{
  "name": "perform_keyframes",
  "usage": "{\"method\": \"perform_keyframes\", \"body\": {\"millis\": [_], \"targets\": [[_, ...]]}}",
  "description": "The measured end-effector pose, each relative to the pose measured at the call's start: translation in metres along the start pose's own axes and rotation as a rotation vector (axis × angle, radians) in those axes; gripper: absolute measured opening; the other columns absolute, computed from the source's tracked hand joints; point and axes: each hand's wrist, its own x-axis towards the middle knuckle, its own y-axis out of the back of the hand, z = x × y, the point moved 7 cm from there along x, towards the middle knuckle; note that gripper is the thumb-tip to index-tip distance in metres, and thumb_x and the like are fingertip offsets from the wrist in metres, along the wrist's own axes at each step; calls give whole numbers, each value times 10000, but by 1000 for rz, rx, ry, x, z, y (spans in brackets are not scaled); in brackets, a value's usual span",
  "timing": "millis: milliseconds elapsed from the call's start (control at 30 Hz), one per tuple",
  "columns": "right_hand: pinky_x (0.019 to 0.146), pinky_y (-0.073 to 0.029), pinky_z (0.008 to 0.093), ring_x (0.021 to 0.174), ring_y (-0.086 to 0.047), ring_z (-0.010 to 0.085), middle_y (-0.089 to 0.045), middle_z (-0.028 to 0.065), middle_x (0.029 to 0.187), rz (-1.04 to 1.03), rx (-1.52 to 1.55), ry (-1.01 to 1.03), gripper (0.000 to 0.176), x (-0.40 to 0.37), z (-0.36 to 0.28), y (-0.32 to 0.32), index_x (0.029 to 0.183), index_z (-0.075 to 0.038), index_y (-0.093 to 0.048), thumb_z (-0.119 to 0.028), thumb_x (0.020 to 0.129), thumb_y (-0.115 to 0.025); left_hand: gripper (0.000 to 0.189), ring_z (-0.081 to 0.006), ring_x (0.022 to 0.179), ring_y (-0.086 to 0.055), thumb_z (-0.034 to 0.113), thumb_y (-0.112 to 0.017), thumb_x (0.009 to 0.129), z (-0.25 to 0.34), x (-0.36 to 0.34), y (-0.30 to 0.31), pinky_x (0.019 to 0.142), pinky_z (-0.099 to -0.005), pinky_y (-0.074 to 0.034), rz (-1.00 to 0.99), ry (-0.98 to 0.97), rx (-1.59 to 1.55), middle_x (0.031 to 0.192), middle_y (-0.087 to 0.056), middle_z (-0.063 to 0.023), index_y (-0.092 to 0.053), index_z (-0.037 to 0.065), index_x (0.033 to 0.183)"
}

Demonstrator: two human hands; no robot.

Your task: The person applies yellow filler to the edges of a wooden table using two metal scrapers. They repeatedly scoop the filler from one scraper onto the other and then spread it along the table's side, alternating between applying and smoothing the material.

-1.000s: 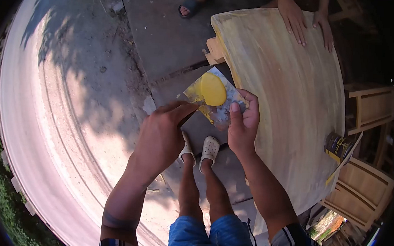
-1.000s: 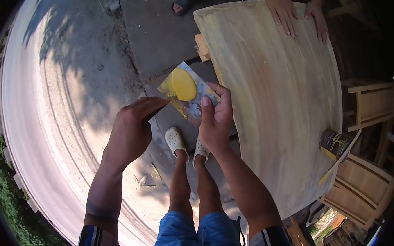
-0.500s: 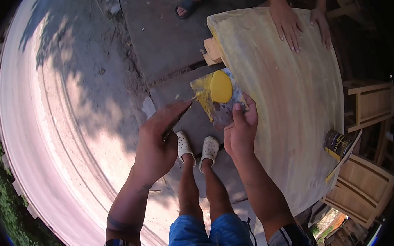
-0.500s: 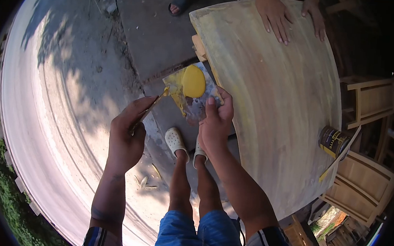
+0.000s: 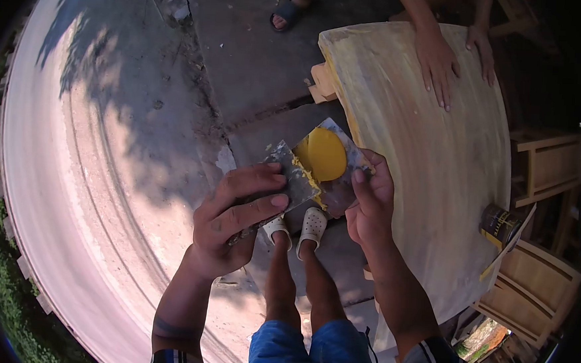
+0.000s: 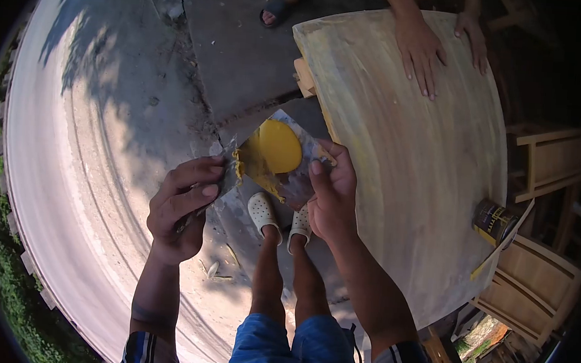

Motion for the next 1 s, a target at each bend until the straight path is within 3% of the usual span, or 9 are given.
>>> {"method": "perform_keyframes", "body": {"millis": [67,367,467,500,567,700,833,867,1000], "targets": [[931,-455,399,1063,-539,208,-517,163,1139,-12,16,-13,332,-3,-3,-6,1210,2,-351,-62,914,-488,569,-358,1099,-527,-73,-596,504,2,-1,-12,926,-440,-445,-133,-23,129,1119,-576,-130,-644,64,1055],[918,-456,379,1018,-541,191,-527,136,1071,3,2,-48,347,-27,1,5,1185,-7,-374,-93,892,-539,582,-338,1075,-540,-157,-535,572,-31,-29,-7,886,-399,-483,-216,10,415,1164,-549,-142,-616,73,1100],[903,-457,357,1010,-541,182,-529,128,1064,-38,-33,-55,348,-26,-8,8,1169,-6,-394,-107,881,-561,589,-311,1008,-583,-164,-511,591,-53,-46,7,833,-357,-509,-162,257,306,1128,-564,-156,-602,81,1120],[898,-458,350,1010,-541,178,-530,126,1065,-52,-46,-58,349,-25,-12,9,1164,-5,-400,-111,877,-568,519,-249,932,-619,-157,-502,674,-56,-46,21,792,-313,-519,-96,404,254,1062,-602,-140,-566,48,1146],[889,-462,341,993,-548,172,-535,125,1063,-70,-71,-100,358,-22,-11,17,1165,-1,-407,-111,870,-577,385,-181,890,-624,-81,-564,769,-84,-65,36,779,-287,-517,274,866,-532,1001,-629,-105,-537,7,1142],[868,-481,324,973,-561,163,-549,126,1048,-139,-144,-222,376,-18,-10,17,1168,3,-422,-113,854,-593,418,-125,870,-617,65,-724,752,-87,-47,24,781,-261,-512,273,848,-1064,980,-631,-76,-508,10,1106],[848,-504,319,974,-568,167,-560,125,1033,-209,-110,-339,383,-24,-6,6,1168,11,-425,-109,848,-596,470,-134,831,-638,117,-776,706,-98,-19,6,777,-244,-524,62,735,-1175,971,-629,-66,-480,18,1058],[847,-506,318,977,-568,168,-559,126,1034,-214,-112,-356,383,-25,-5,4,1168,13,-424,-109,848,-596,423,-102,741,-623,98,-773,710,-100,-13,-1,682,-199,-505,26,724,-1182,912,-621,-48,-468,32,995],[848,-505,315,976,-569,170,-552,135,1043,-212,-123,-358,394,-26,-9,-4,1168,22,-423,-116,843,-599,355,-55,673,-543,60,-757,726,-96,-16,-33,598,-198,-438,-346,765,-1061,802,-557,-2,-479,26,944]]}}
